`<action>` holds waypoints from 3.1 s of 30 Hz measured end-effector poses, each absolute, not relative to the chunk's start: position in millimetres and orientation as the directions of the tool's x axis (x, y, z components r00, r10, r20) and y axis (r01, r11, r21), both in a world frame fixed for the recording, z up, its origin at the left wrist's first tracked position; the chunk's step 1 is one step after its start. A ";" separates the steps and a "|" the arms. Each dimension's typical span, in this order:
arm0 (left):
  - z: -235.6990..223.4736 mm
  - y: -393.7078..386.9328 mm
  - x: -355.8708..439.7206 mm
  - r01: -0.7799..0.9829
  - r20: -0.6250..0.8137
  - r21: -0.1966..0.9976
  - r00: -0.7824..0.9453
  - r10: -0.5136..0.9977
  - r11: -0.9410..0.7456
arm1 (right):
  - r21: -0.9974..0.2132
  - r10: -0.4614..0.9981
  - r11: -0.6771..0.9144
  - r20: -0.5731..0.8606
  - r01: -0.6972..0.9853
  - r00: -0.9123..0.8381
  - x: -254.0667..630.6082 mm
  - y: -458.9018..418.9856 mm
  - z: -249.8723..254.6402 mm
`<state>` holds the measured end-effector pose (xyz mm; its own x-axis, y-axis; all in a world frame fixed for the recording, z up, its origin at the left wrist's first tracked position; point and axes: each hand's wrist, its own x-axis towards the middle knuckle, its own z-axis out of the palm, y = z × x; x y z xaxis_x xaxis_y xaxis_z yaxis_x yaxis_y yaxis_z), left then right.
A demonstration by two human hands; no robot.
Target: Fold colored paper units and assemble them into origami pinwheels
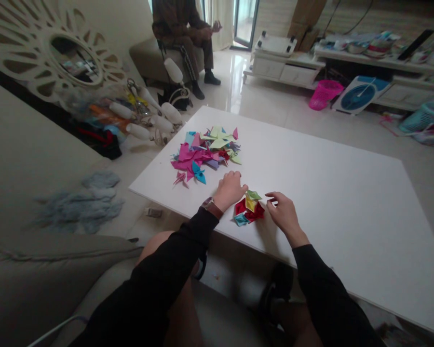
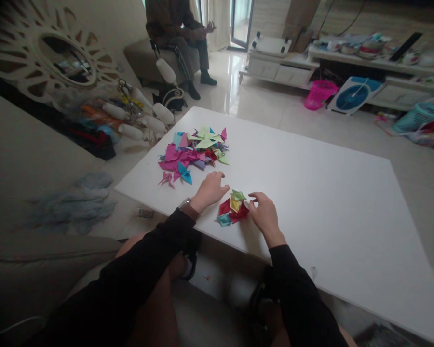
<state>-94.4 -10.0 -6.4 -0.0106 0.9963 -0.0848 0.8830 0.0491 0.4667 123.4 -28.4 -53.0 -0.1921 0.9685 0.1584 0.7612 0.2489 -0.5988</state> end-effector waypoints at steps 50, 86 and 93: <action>0.8 3.6 -98.5 0.336 0.176 0.904 0.271 0.946 -0.264 | -0.788 0.969 0.222 0.242 0.574 -0.043 116.5 -33.6 -23.3; -4.2 0.9 -80.8 0.301 0.091 0.938 0.263 0.960 -0.172 | -0.934 0.972 -0.117 -0.177 -0.338 0.153 114.7 -25.2 -28.7; -5.0 0.4 -75.1 0.234 0.108 0.959 0.217 0.970 -0.159 | -0.960 0.982 -0.107 -0.142 -0.260 0.122 113.3 -26.3 -30.9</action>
<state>-75.1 0.4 -5.0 0.2172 0.9702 0.1077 0.2335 -0.1588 0.9593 113.3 -26.3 -30.9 0.1222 0.9823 -0.1423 -0.2598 -0.1067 -0.9597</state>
